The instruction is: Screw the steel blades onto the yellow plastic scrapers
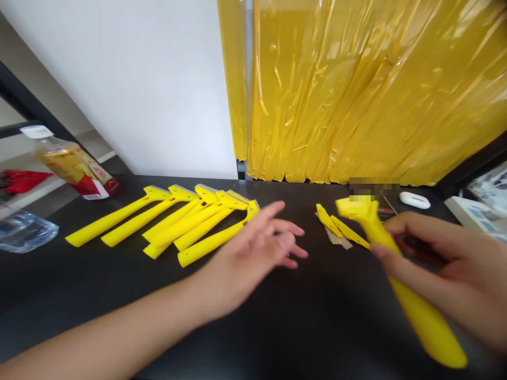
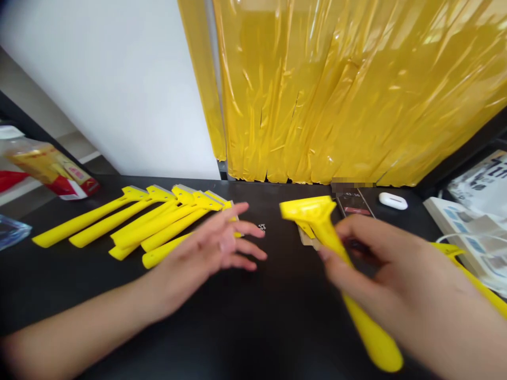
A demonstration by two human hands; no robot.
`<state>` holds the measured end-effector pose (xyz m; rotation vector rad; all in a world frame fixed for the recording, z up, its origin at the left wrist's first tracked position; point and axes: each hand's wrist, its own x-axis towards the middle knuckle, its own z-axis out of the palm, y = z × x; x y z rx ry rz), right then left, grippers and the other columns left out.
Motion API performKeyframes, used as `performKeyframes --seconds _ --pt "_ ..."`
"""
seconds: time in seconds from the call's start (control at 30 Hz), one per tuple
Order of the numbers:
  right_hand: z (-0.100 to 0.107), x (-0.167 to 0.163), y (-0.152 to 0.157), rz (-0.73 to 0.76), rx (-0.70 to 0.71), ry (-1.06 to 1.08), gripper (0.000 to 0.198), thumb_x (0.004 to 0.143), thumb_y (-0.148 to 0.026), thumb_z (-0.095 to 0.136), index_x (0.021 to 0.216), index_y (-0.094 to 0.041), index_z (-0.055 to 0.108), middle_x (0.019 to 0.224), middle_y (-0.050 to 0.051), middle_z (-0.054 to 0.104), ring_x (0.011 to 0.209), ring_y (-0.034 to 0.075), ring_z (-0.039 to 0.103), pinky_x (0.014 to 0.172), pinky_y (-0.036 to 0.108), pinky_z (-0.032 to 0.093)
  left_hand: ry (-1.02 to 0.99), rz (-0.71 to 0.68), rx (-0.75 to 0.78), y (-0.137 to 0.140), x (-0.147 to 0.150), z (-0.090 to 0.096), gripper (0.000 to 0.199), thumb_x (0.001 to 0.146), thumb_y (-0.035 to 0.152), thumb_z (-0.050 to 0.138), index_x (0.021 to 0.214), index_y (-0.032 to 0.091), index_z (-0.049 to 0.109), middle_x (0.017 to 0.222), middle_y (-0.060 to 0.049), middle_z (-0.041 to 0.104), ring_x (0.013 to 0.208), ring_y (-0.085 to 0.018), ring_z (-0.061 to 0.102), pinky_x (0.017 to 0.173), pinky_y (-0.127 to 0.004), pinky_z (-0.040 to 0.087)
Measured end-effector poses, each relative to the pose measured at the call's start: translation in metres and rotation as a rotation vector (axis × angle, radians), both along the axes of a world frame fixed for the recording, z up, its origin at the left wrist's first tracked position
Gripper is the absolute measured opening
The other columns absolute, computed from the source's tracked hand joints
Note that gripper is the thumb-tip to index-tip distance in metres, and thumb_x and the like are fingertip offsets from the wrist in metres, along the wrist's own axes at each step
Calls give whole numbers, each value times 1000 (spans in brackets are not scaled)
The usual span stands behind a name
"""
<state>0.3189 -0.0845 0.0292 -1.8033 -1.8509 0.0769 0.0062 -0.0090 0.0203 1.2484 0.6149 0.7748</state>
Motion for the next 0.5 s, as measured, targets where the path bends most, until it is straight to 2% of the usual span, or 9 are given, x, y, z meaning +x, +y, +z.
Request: performKeyframes --seconds 0.07,0.13,0.2,0.27,0.3,0.37,0.4,0.47,0.5 --pt "8 -49 3 198 -22 -12 29 102 -55 63 88 -29 63 67 -3 63 50 14 57 41 26 42 -101 -125 -150 -17 9 -10 66 98 59 76 151 27 55 150 -15 60 124 -30 72 101 -44 61" --pt "9 -84 8 334 -15 -10 31 103 -47 64 80 -27 56 66 -4 61 48 12 56 42 26 40 -106 -151 -163 -27 13 -18 48 102 63 67 120 19 73 129 -14 72 117 -28 72 101 -41 59" --pt "5 -103 12 412 -1 -34 28 102 -42 66 82 -26 56 69 -4 63 52 12 59 45 26 41 -23 7 -158 -29 12 -25 52 105 65 62 96 16 75 102 -10 75 102 -22 72 96 -33 58" --pt "-1 -107 18 483 -34 -7 24 104 -41 65 86 -26 58 75 -4 67 59 12 63 52 26 44 24 170 -191 -24 11 -28 53 103 65 65 86 16 72 87 -5 72 89 -18 70 87 -28 57" --pt "-4 -103 22 509 -65 28 23 106 -41 64 88 -26 61 78 -4 69 63 12 65 56 25 45 24 197 -219 -21 11 -29 52 102 65 65 86 16 71 83 -4 72 83 -17 70 82 -28 57" --pt "-9 -89 33 499 -98 77 26 110 -42 58 90 -27 64 79 -5 70 66 11 66 60 25 46 23 156 -271 -13 11 -28 55 105 66 59 87 16 70 72 -4 70 70 -17 69 72 -27 56" --pt "-11 -79 40 446 -75 58 29 111 -44 55 89 -27 66 77 -4 70 65 12 66 60 26 44 37 128 -297 -10 12 -27 57 106 67 54 86 15 69 65 -3 67 62 -16 67 66 -27 55" --pt "-17 -58 59 251 18 -124 39 109 -51 51 84 -25 65 71 0 67 59 16 60 58 31 38 72 109 -344 -5 13 -25 59 108 67 49 82 16 65 56 0 59 47 -13 58 54 -25 52" --pt "-20 -47 69 126 28 -239 36 108 -51 50 89 -25 68 77 3 71 62 19 62 60 33 37 82 111 -362 -3 13 -24 58 108 66 50 79 17 62 55 2 55 42 -11 51 49 -24 50"
